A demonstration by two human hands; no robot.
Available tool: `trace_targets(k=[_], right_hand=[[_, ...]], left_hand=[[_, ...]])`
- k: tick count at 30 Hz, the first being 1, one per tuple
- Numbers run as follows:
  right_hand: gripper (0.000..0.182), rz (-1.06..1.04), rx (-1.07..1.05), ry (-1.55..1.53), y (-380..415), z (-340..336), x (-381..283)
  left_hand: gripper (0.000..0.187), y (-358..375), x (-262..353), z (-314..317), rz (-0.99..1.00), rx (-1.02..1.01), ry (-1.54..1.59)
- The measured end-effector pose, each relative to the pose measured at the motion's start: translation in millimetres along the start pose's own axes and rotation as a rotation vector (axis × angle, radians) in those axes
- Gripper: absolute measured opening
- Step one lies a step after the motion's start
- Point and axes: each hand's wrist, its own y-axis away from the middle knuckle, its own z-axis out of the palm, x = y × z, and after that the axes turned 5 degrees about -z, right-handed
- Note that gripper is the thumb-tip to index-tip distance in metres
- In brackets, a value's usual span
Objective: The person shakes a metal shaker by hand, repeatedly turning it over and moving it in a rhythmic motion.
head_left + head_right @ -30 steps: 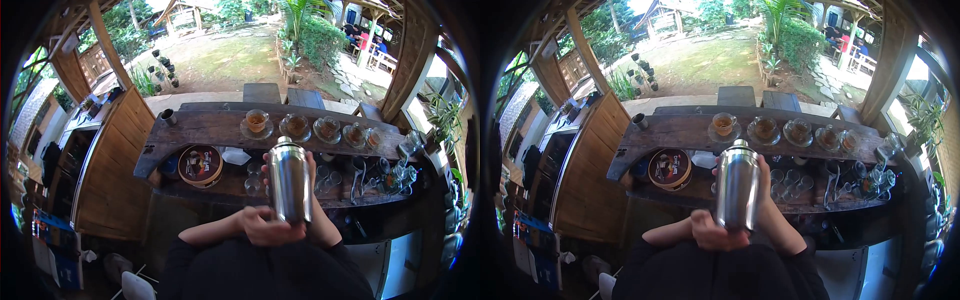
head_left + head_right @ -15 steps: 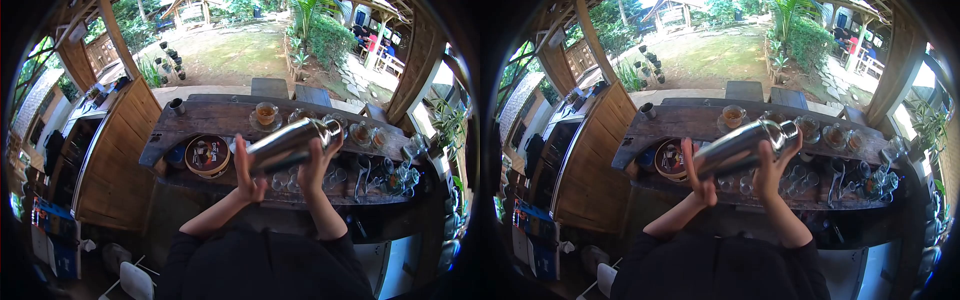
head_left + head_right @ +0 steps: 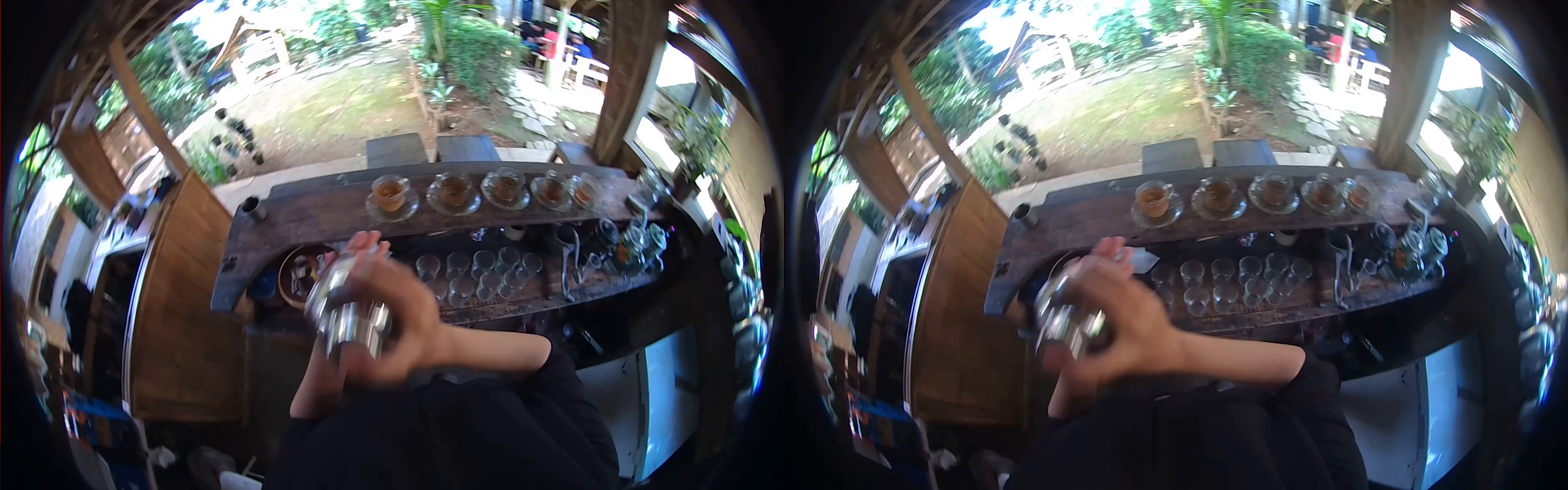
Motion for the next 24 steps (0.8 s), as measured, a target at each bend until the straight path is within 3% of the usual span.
trace_targets(k=[2,3,4,5,8,9,10,12,13,14,16,17,18,20,21,22,23,24], right_hand=[[0.061,-0.649,0.151,0.158,-1.2,9.2,-12.7],[0.057,-0.552,0.087,0.113,2.7,7.8,-19.0],[0.056,-0.585,0.119,0.114,3.0,14.3,-2.9],[0.055,-0.523,0.124,0.199,5.1,26.4,17.0],[0.052,-0.388,0.041,0.415,-5.0,30.7,26.5],[0.054,-0.435,0.116,0.360,-6.0,30.4,12.2],[0.057,-0.475,0.181,0.302,-10.1,25.9,-9.9],[0.065,-0.491,0.089,0.172,-2.3,15.7,-43.3],[0.064,-0.479,0.097,0.144,-0.2,17.4,-41.3],[0.063,-0.466,0.106,0.116,3.8,21.0,-35.4],[0.061,-0.558,0.095,0.305,4.6,35.9,5.8],[0.056,-0.508,0.039,0.371,6.9,44.5,31.1],[0.053,-0.396,-0.054,0.404,-0.8,37.2,26.8],[0.050,-0.482,0.040,0.384,-9.4,34.4,2.3],[0.049,-0.561,0.024,0.340,-10.5,21.7,-19.1],[0.048,-0.639,0.007,0.294,-7.1,12.0,-38.1],[0.062,-0.411,0.099,0.190,4.0,20.6,-57.6],[0.058,-0.364,0.104,0.039,8.0,19.2,-58.8]], left_hand=[[0.075,19.3,20.4,23.7,0.091,-0.124,-0.108],[0.077,17.4,24.0,22.0,0.123,-0.059,-0.170],[0.079,17.3,26.7,18.6,0.157,0.013,-0.231],[0.074,7.4,28.2,0.5,0.096,0.058,-0.290],[0.068,-2.4,3.9,-3.5,0.176,-0.075,-0.023],[0.070,13.2,10.7,2.7,0.095,0.064,-0.336],[0.072,14.8,29.5,1.9,0.026,-0.172,-0.171],[0.076,22.2,40.5,8.1,0.003,-0.438,0.017],[0.062,22.4,39.0,20.5,0.063,-0.512,-0.046],[0.062,20.8,39.1,15.4,0.060,-0.515,-0.047],[0.063,15.1,28.6,-14.6,0.004,-0.385,-0.100],[0.064,16.2,-3.4,-34.3,0.064,-0.250,0.547],[0.064,25.5,-4.4,-33.0,0.060,-0.242,0.547],[0.064,26.0,8.6,-12.5,0.032,-0.203,0.145],[0.062,37.4,26.6,45.2,-0.060,0.022,0.465],[0.060,25.7,35.4,-1.1,-0.043,-0.500,0.019],[0.058,29.7,37.4,5.4,-0.003,-0.504,0.048],[0.057,36.7,39.0,11.0,0.035,-0.506,0.076]])
